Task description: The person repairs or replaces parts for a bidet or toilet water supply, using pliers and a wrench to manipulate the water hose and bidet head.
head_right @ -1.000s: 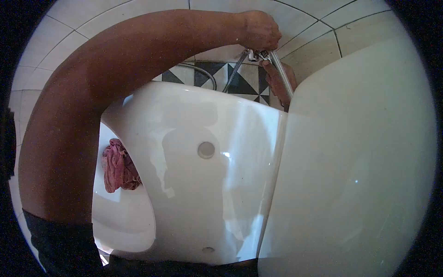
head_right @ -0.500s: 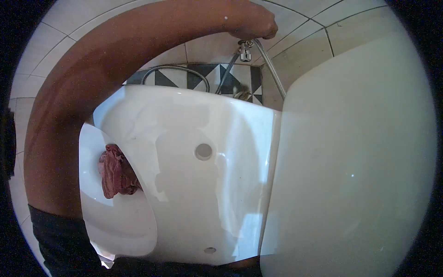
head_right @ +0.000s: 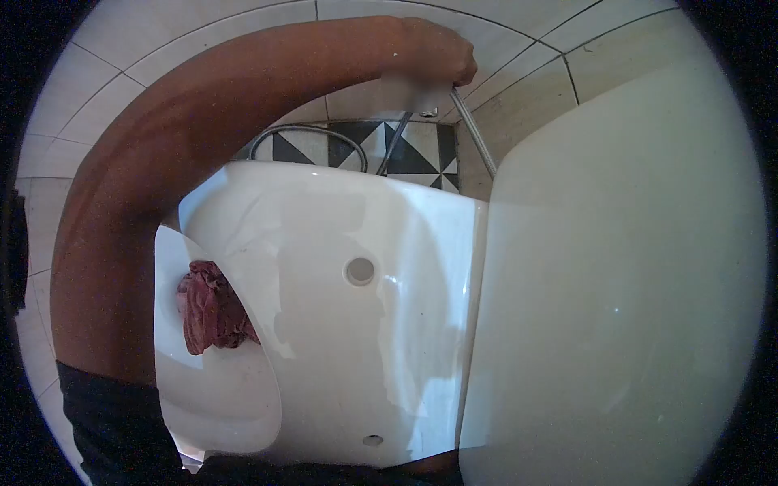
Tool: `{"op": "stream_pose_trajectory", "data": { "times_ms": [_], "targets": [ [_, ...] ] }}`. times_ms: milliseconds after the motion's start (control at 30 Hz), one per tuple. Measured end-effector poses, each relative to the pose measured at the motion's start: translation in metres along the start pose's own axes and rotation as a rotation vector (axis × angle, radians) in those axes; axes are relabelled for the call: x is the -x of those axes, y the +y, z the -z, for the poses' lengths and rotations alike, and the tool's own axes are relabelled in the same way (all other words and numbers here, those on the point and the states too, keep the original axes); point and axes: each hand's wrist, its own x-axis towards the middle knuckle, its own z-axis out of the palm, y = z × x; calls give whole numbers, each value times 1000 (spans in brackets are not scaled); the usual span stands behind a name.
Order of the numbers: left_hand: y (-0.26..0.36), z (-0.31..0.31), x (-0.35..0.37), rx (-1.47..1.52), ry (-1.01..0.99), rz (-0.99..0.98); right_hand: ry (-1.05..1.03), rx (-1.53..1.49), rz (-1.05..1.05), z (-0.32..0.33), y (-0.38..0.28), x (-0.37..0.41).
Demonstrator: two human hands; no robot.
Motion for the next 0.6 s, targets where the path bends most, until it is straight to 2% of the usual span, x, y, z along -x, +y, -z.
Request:
{"op": "stream_pose_trajectory", "data": {
  "times_ms": [167, 367, 433, 467, 600],
  "targets": [
    [-6, -14, -2, -34, 90, -102, 10, -38, 5, -4, 1, 2],
    [-3, -2, -6, 3, -14, -1, 24, -83, 9, -8, 0, 5],
    [-4, 1, -17, 25, -251, 166, 25, -98, 9, -11, 1, 5],
    [-3, 4, -19, 23, -252, 165, 27, -108, 9, -11, 1, 6],
    [-6, 24, -29, -24, -514, 109, 33, -151, 9, -15, 2, 8]
  ]
}}
